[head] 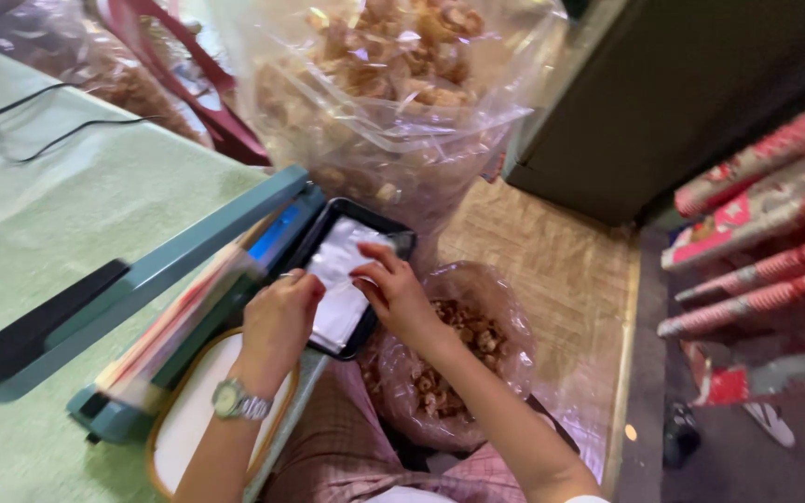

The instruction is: Packaging snacks into small plastic bags, weighing them on a scale, and sealing them using a heat sealer.

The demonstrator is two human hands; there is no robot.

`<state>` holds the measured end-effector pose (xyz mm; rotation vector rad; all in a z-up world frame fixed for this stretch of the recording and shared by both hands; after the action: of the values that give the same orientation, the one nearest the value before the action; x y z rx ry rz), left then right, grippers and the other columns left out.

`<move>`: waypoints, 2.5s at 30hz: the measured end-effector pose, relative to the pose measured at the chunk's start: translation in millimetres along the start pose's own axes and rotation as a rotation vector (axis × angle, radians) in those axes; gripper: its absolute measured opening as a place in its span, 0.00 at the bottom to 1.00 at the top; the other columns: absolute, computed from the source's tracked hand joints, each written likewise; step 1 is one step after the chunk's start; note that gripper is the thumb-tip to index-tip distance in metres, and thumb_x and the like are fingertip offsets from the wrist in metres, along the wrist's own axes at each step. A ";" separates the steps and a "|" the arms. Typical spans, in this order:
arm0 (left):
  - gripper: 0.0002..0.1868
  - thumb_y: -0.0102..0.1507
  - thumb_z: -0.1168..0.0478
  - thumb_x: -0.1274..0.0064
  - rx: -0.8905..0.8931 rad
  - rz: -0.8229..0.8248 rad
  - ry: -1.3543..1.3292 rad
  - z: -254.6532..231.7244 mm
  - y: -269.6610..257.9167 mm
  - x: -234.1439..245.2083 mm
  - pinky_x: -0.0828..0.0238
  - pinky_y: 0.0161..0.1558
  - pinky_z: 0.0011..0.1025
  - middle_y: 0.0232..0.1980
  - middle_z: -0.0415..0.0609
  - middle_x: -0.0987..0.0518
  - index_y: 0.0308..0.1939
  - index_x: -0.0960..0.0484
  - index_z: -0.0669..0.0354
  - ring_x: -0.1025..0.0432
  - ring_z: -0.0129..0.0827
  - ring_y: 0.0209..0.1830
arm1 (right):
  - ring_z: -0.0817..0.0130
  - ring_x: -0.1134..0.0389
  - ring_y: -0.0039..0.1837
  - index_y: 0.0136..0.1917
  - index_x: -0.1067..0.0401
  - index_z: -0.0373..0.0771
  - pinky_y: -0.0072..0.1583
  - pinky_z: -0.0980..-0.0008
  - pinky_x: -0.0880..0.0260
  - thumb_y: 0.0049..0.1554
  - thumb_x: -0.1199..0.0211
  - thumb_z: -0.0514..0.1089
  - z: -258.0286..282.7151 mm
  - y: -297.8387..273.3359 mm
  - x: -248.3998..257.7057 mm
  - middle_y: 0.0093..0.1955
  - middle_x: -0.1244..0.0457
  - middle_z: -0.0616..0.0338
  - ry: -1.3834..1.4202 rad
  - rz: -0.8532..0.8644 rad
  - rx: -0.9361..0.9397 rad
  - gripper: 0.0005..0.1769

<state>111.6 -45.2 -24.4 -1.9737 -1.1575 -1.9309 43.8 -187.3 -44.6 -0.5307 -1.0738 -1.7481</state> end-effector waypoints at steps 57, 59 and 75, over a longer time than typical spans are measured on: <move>0.08 0.57 0.66 0.38 0.942 0.284 -1.443 -39.9 -152.0 -363.1 0.27 0.26 0.22 0.31 0.48 0.23 0.38 0.19 0.61 0.30 0.27 0.23 | 0.56 0.28 0.35 0.34 0.23 0.40 0.36 0.51 0.30 0.48 0.49 0.35 -391.8 -371.8 -160.3 0.29 0.33 0.53 -0.640 0.683 -0.445 0.13; 0.07 0.55 0.63 0.36 0.913 0.402 -1.413 -50.3 -152.8 -358.5 0.34 0.18 0.17 0.26 0.44 0.22 0.35 0.17 0.56 0.34 0.21 0.16 | 0.59 0.29 0.33 0.31 0.22 0.41 0.33 0.59 0.32 0.46 0.45 0.33 -430.8 -412.6 -206.5 0.27 0.33 0.54 -0.832 0.599 -0.566 0.11; 0.08 0.61 0.69 0.46 0.942 0.427 -1.544 -68.2 -141.5 -324.4 0.20 0.30 0.28 0.30 0.51 0.23 0.44 0.18 0.66 0.26 0.30 0.27 | 0.60 0.28 0.36 0.33 0.22 0.44 0.34 0.55 0.32 0.49 0.46 0.35 -394.8 -383.5 -187.2 0.29 0.32 0.57 -0.719 0.781 -0.562 0.13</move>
<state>13.1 -121.5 -362.6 -2.4464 -1.1914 0.6318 -173.8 -377.1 -549.2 -1.7604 -0.6388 -1.1237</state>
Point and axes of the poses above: each hand's wrist, its own y-axis towards the middle knuckle, its own x-axis out of the back of the hand, z = x × y, the point moved 7 cm from there along y, towards the middle knuckle
